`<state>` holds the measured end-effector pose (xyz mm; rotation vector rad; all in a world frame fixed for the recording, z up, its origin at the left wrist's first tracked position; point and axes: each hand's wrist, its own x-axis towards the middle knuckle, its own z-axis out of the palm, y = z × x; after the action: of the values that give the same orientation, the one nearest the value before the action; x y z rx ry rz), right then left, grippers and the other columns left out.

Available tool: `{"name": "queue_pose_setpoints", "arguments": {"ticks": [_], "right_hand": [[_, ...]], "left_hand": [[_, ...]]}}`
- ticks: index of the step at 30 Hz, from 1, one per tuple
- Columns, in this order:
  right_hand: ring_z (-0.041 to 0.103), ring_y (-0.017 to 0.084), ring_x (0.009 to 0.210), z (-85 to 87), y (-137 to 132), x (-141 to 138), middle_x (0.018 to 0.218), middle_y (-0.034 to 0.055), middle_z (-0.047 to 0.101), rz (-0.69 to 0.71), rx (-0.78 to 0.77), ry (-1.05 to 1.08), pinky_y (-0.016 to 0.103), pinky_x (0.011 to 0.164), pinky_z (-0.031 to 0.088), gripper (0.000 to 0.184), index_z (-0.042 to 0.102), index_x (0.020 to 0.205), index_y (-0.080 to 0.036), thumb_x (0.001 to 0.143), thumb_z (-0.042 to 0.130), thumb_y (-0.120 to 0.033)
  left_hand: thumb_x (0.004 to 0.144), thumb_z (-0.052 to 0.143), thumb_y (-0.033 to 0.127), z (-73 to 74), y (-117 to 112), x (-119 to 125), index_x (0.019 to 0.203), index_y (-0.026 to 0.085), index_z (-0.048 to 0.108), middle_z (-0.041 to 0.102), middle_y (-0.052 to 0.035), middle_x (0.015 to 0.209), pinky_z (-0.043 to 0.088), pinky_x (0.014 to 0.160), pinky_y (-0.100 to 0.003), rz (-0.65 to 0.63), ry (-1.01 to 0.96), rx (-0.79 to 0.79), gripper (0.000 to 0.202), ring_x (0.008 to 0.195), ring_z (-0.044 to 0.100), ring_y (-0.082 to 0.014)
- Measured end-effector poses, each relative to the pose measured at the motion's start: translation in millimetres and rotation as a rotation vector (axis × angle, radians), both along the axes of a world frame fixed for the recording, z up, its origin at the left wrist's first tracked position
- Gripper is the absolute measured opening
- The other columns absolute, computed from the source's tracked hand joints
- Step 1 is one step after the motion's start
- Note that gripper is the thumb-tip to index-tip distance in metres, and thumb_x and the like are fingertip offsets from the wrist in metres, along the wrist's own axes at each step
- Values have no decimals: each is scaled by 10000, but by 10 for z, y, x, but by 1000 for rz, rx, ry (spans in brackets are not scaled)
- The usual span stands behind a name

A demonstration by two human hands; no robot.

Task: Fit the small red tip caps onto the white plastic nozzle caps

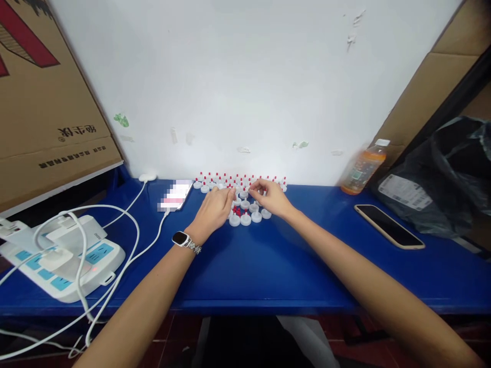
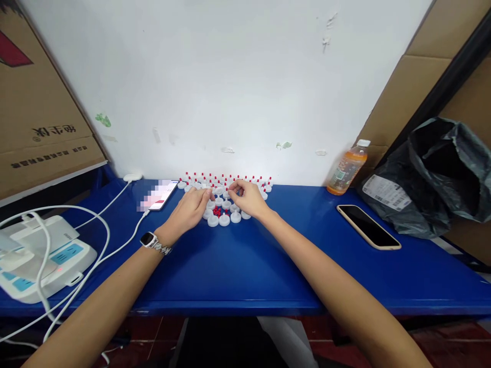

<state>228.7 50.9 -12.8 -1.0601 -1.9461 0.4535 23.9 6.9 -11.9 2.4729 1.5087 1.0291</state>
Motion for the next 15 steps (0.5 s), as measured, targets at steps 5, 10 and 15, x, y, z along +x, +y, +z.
{"name": "queue_pose_setpoints", "arguments": {"ticks": [5, 10, 15], "right_hand": [[613, 185, 767, 22, 307, -77, 843, 50, 728, -140, 8, -283, 326, 773, 437, 163, 727, 886, -179, 814, 639, -296], [616, 234, 870, 28, 487, -245, 821, 62, 722, -203, -1, -479, 393, 883, 404, 102, 733, 818, -191, 787, 674, -269], [621, 241, 954, 62, 440, -226, 941, 78, 725, -147, 69, -284, 385, 875, 431, 84, 662, 860, -188, 836, 598, -236]], "left_hand": [[1043, 257, 469, 6, 44, -107, 857, 218, 619, 637, -55, 775, 374, 769, -370, 67, -95, -3, 478, 836, 523, -252], [1038, 288, 456, -10, 68, -147, 819, 223, 606, 630, -49, 753, 372, 763, -368, 77, -77, -19, 451, 838, 520, -250], [1024, 348, 450, -12, 82, -156, 795, 220, 564, 590, -42, 718, 369, 718, -354, 88, -80, 0, 389, 800, 515, -240]]}}
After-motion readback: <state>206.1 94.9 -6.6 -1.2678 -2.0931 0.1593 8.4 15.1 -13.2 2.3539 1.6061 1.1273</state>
